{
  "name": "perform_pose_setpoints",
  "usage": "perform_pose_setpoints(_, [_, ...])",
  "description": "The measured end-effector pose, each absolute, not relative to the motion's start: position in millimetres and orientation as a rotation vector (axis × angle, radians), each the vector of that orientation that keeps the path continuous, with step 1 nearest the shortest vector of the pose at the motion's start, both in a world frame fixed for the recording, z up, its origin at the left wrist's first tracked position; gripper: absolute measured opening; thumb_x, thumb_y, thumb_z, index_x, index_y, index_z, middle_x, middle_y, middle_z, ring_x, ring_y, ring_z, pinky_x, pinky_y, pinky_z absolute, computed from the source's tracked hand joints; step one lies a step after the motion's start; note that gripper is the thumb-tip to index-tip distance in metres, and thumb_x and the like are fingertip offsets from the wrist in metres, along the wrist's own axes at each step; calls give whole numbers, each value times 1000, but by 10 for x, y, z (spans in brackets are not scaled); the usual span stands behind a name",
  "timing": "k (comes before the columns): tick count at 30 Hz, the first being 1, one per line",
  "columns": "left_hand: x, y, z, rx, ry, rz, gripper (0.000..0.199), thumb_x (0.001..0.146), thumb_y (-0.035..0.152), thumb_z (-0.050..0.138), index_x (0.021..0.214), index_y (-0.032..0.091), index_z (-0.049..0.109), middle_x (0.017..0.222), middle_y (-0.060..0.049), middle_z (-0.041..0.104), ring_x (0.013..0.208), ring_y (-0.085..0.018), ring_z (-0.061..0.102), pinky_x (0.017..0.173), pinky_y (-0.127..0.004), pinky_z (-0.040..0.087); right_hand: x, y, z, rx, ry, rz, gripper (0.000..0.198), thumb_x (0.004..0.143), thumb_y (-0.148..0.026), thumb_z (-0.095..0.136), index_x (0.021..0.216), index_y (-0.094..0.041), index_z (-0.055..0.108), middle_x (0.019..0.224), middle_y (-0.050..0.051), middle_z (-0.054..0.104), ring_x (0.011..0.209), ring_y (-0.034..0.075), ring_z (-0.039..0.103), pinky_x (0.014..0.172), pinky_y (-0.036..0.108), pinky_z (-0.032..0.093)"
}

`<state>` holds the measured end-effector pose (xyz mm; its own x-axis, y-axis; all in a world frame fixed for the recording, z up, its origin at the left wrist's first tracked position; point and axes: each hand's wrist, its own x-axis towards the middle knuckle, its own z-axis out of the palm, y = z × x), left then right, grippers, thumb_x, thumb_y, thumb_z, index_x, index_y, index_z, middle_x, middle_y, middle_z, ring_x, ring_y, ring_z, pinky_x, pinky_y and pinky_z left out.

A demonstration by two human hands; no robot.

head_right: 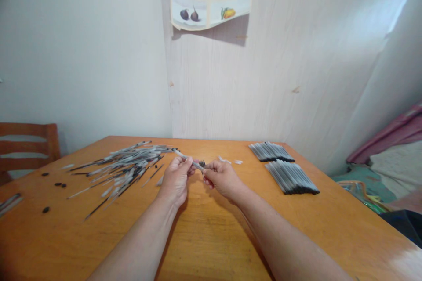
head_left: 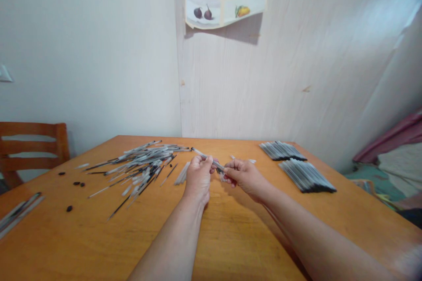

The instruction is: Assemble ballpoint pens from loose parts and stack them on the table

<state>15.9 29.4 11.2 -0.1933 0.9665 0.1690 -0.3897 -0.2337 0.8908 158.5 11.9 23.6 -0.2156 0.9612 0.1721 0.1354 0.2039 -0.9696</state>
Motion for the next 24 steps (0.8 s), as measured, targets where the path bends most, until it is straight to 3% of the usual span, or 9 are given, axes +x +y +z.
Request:
perform_pose_setpoints(15, [179,287,107,956,879,1628,34,68,43,73,83,17,58,78,-2,67,69,-11,58,67,-24,42,1611,165,235,-1078,-1618,1134,14,80,-29,58,71,-18,57,59,-2,59,49,8,48,47,21,37])
perform_pose_setpoints(19, [155,303,111,950,879,1631,34,69,43,73,86,17,58,80,-3,67,71,-11,59,68,-24,42,1638,181,214,-1096,-1627,1183,19,82,-35,58,75,-18,58,63,-1,61,50,8,51,47,21,40])
perform_pose_setpoints(24, [151,290,138,944,890,1637,36,69,43,74,89,17,58,83,-4,69,73,-12,62,68,-24,43,1713,226,219,-1220,-1553,1059,26,83,-43,56,75,-19,56,63,-1,61,44,8,47,39,20,33])
